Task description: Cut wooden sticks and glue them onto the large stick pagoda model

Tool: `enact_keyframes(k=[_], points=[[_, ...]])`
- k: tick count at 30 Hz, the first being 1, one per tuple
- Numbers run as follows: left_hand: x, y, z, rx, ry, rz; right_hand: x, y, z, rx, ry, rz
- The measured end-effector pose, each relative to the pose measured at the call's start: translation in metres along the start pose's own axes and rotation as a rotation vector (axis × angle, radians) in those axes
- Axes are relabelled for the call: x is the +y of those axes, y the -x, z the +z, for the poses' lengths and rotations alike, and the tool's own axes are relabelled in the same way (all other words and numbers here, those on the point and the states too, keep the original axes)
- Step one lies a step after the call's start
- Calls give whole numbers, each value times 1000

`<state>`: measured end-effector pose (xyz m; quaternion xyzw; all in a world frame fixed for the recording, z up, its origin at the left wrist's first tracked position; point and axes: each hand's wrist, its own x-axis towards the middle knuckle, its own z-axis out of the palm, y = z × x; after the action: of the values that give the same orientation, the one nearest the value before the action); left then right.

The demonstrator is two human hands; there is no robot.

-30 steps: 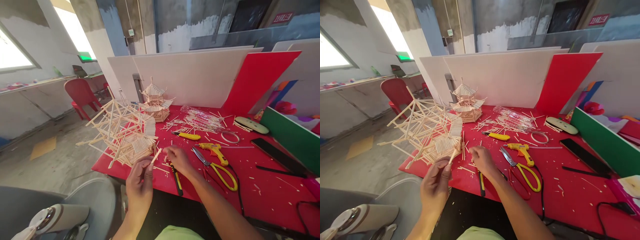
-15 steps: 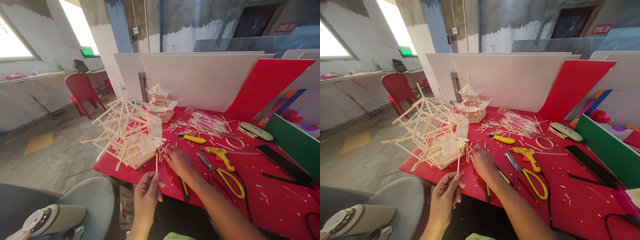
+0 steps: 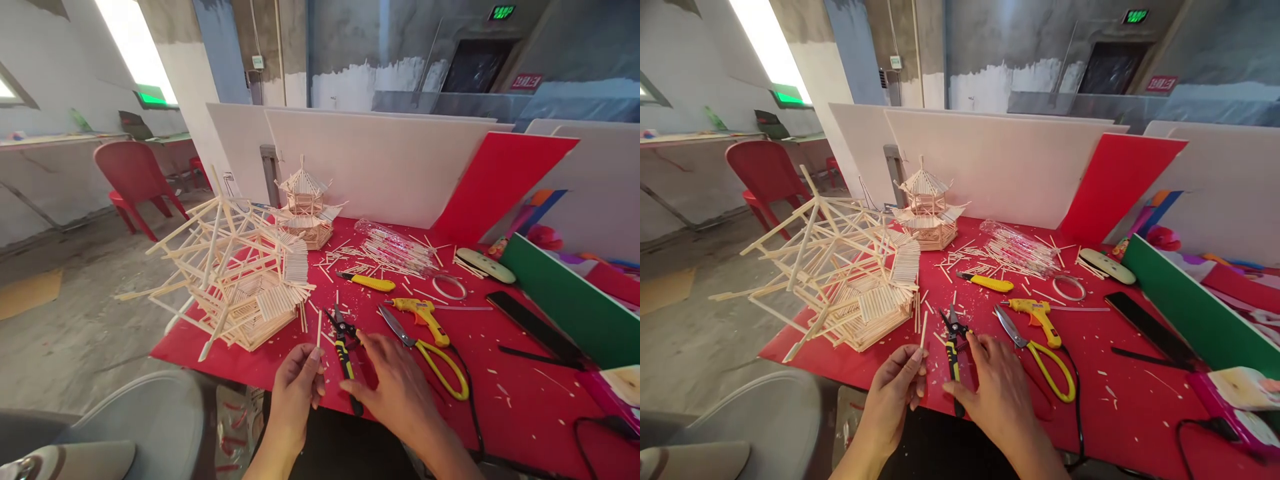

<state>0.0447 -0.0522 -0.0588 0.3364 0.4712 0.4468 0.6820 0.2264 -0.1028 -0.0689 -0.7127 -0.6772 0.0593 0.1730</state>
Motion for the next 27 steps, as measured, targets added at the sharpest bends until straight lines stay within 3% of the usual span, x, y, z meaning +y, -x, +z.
enact_keyframes(k=[5,9,14,18,21,27], points=[[2,4,-5,40,16,-3,-24,-8,5,-44,113,65],[1,6,-7,59,1,-10,-24,-12,5,-59,124,81],[2,1,-6,35,-15,-25,5,-11,-8,-20,53,30],[5,2,-3,22,-2,-16,43,-2,-22,70,134,178],[11,12,2,31,28,34,56,2,-22,102,63,176],[26,35,3,21,69,57,26,-6,-14,124,-210,32]])
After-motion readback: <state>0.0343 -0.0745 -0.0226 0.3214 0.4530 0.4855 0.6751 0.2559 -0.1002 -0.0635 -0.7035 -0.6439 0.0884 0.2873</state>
